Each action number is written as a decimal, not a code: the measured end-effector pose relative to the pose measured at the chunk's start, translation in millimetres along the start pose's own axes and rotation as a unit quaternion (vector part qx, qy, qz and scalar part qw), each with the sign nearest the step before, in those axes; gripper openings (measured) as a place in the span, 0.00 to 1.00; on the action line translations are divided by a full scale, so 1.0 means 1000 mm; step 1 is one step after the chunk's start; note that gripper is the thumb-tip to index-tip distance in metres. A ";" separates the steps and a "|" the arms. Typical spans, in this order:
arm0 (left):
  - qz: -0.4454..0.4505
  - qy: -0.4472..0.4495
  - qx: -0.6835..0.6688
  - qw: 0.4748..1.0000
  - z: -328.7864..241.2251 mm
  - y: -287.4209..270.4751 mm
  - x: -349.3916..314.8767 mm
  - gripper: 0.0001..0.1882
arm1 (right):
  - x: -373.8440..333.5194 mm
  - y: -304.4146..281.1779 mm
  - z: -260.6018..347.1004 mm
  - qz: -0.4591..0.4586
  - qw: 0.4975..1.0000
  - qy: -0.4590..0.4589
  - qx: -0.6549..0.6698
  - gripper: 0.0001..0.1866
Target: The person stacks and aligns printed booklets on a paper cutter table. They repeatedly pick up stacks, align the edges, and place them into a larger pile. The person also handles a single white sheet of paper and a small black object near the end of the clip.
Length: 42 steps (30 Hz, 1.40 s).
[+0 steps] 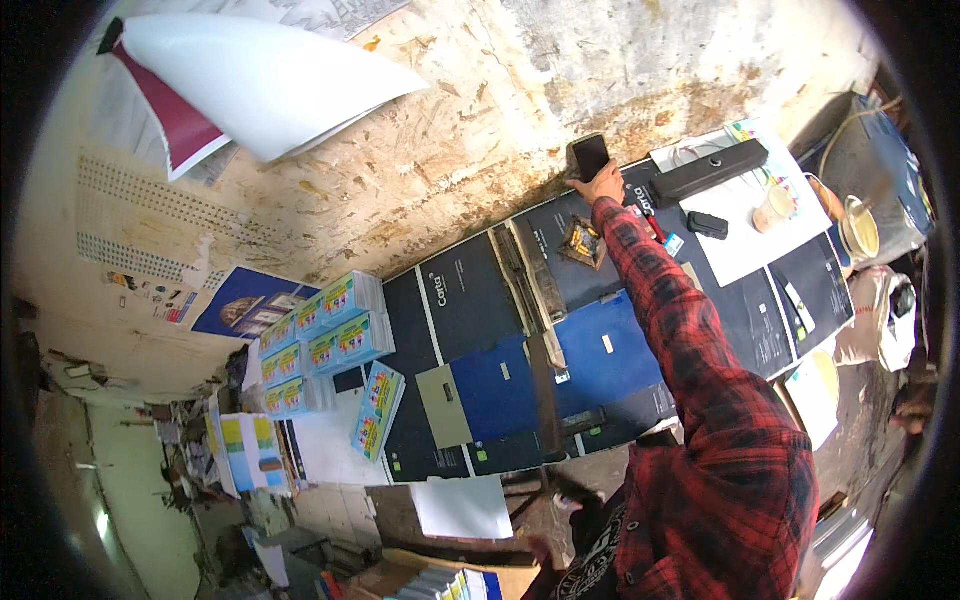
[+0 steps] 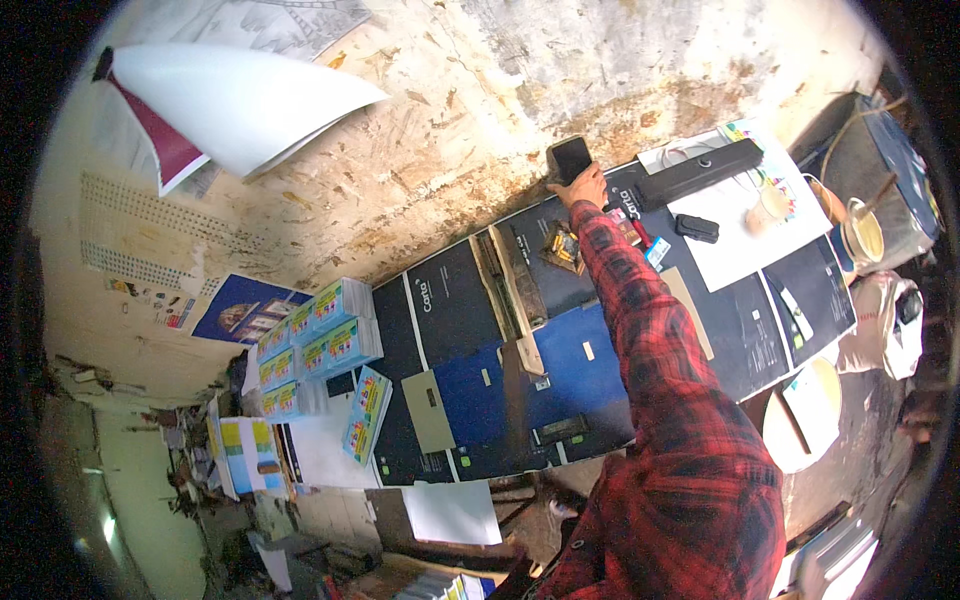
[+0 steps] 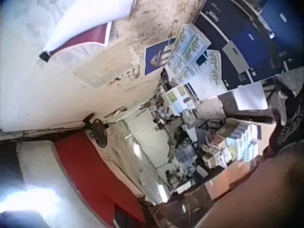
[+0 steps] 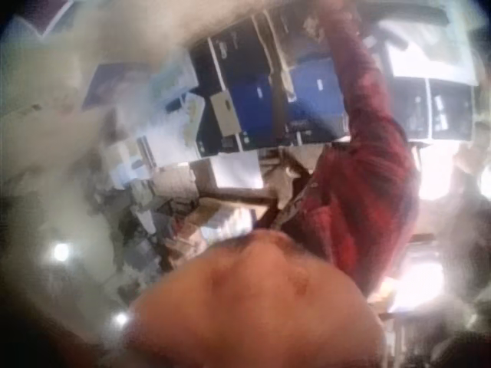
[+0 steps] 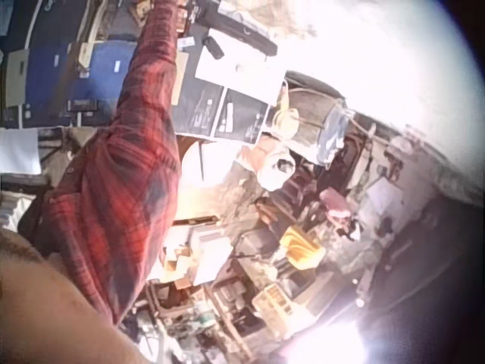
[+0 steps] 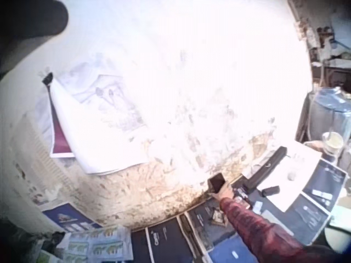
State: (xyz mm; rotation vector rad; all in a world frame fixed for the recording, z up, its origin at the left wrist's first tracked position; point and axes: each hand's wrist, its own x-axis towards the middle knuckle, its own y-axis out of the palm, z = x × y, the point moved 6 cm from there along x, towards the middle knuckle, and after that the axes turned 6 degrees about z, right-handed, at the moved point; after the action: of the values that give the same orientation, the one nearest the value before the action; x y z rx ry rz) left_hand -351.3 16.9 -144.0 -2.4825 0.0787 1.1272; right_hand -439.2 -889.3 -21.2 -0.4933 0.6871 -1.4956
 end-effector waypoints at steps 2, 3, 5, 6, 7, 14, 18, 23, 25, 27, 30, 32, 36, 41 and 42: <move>-0.007 -0.008 -0.012 1.000 0.011 0.023 -0.023 0.30 | 0.019 0.004 0.002 -0.003 1.000 0.024 0.009 0.54; -0.018 -0.012 -0.017 1.000 0.017 0.023 -0.037 0.29 | 0.022 0.007 -0.001 0.005 0.999 0.037 0.011 0.52; -0.030 -0.020 -0.032 0.999 0.027 0.028 -0.064 0.28 | 0.024 0.003 -0.004 0.013 0.999 0.042 -0.008 0.46; -0.033 -0.024 -0.041 0.998 0.033 0.035 -0.075 0.27 | 0.028 -0.007 -0.002 -0.007 1.000 0.014 0.009 0.45; -0.033 -0.027 -0.047 0.998 0.040 0.040 -0.086 0.27 | 0.032 -0.018 -0.003 -0.025 0.999 -0.011 0.025 0.44; -0.046 -0.044 -0.118 0.991 0.132 0.033 -0.146 0.23 | -0.016 -0.162 0.027 0.106 0.831 -0.217 0.502 0.27; -0.030 -0.057 -0.162 0.985 0.204 0.012 -0.168 0.21 | -0.089 -0.239 0.004 0.360 0.692 -0.070 0.622 0.20; 0.047 -0.101 -0.221 0.969 0.298 0.061 -0.161 0.21 | -0.182 -0.272 -0.082 0.437 0.531 0.034 0.725 0.28; 0.058 -0.133 -0.217 0.965 0.332 0.096 -0.175 0.21 | -0.231 -0.277 -0.107 0.482 0.489 0.083 0.722 0.34; 0.071 -0.156 -0.209 0.963 0.357 0.115 -0.193 0.21 | -0.274 -0.281 -0.134 0.473 0.498 0.155 0.710 0.39; 0.069 -0.170 -0.194 0.964 0.365 0.109 -0.206 0.22 | -0.308 -0.278 -0.171 0.461 0.515 0.185 0.699 0.37; 0.058 -0.170 -0.188 0.966 0.367 0.091 -0.207 0.22 | -0.323 -0.283 -0.168 0.460 0.518 0.178 0.698 0.34; 0.039 -0.161 -0.187 0.968 0.366 0.071 -0.203 0.22 | -0.325 -0.286 -0.130 0.509 0.489 0.152 0.692 0.32; 0.024 -0.148 -0.165 0.975 0.339 0.048 -0.184 0.22 | -0.309 -0.285 -0.082 0.552 0.453 0.102 0.693 0.32; 0.024 -0.147 -0.163 0.975 0.337 0.050 -0.183 0.22 | -0.306 -0.286 -0.074 0.556 0.456 0.097 0.688 0.32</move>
State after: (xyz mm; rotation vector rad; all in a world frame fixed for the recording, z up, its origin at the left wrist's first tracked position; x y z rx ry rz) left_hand -723.5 81.5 -225.2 -2.5657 -0.1441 1.6297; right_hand -682.1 -587.7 153.8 1.2560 -0.2830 -0.3602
